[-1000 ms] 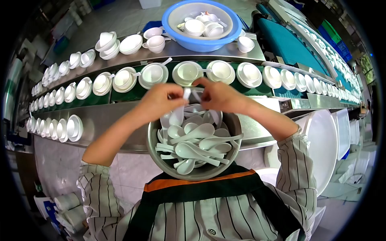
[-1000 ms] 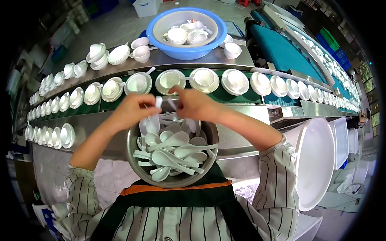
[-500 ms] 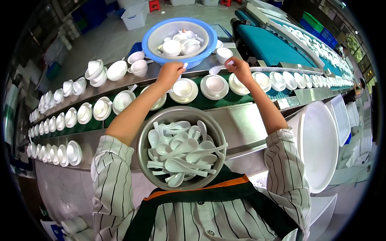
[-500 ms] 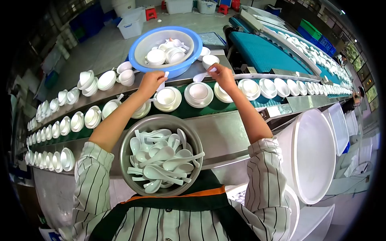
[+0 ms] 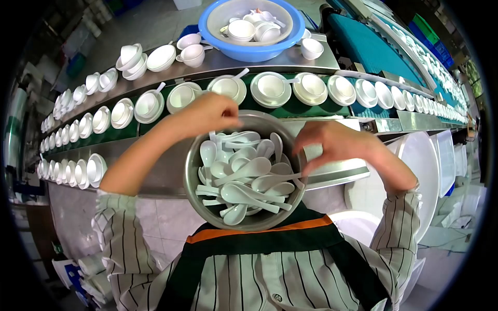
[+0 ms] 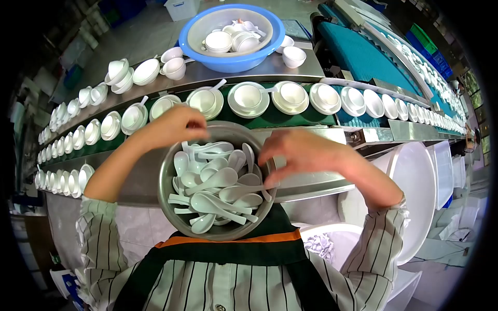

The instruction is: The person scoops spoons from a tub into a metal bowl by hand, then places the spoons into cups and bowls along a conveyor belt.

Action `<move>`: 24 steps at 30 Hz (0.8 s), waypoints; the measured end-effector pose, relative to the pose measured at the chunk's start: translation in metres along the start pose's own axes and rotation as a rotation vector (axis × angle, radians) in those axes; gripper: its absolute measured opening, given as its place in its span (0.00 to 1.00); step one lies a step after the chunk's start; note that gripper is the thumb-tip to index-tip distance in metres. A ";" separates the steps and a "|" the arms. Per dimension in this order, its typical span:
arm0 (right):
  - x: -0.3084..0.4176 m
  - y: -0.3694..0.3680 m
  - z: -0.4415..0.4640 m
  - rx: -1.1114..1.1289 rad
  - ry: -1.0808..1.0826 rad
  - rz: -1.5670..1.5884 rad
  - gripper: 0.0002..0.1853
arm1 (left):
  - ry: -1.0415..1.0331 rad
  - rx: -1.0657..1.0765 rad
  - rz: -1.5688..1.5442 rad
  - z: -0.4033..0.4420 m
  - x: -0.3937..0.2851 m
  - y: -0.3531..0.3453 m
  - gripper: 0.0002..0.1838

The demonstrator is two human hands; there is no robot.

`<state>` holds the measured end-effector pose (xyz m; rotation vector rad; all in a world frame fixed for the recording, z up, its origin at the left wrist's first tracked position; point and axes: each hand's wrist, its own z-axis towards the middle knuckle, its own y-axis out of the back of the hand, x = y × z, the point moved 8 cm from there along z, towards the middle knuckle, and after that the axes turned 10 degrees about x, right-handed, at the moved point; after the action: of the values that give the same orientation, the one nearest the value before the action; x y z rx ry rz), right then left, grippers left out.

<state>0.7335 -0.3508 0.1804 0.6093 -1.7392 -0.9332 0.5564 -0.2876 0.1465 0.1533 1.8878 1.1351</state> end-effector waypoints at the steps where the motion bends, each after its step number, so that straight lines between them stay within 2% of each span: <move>1: 0.017 -0.008 0.001 0.042 -0.019 -0.103 0.15 | 0.011 0.045 0.201 -0.009 -0.008 -0.014 0.11; 3: 0.023 -0.024 0.000 0.014 0.066 -0.155 0.12 | -0.160 -0.125 0.520 -0.020 -0.020 -0.035 0.11; 4: 0.024 -0.020 0.002 -0.002 0.058 -0.113 0.08 | -0.149 -0.110 0.592 -0.018 -0.019 -0.047 0.09; 6: 0.012 0.006 0.001 -0.092 -0.064 -0.038 0.08 | -0.130 -0.084 0.742 -0.010 -0.021 -0.064 0.10; 9: -0.028 0.058 -0.009 -0.329 -0.218 0.210 0.09 | -0.085 -0.107 0.690 -0.009 -0.026 -0.064 0.10; 11: -0.057 0.098 -0.019 -0.557 -0.230 -0.154 0.11 | -0.064 -0.021 0.675 -0.010 -0.021 -0.071 0.10; 13: -0.103 0.114 -0.023 -0.635 -0.368 -0.469 0.08 | -0.005 0.123 0.645 -0.010 -0.015 -0.072 0.10; 14: -0.135 0.114 -0.019 -0.607 -0.441 -0.534 0.08 | 0.010 0.164 0.602 -0.009 -0.012 -0.070 0.14; 17: -0.200 0.090 0.000 -0.521 -0.551 -0.569 0.06 | 0.070 0.173 0.341 -0.015 -0.021 -0.043 0.17; 20: -0.226 0.054 0.028 -0.379 -0.558 -0.515 0.06 | 0.018 0.128 0.210 -0.015 -0.028 -0.024 0.11; 21: -0.232 0.045 0.034 -0.268 -0.612 -0.461 0.10 | 0.004 0.120 0.176 -0.015 -0.027 -0.019 0.10; 23: -0.216 0.036 0.041 -0.379 -0.263 -0.678 0.17 | -0.001 0.079 0.080 -0.014 -0.023 -0.008 0.08; 24: -0.198 0.041 0.044 -0.396 -0.261 -0.478 0.19 | 0.002 0.044 0.026 -0.014 -0.023 -0.002 0.08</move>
<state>0.7623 -0.1627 0.0983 0.6716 -1.5891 -1.7086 0.5600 -0.3089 0.1621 0.2019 1.9189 1.1116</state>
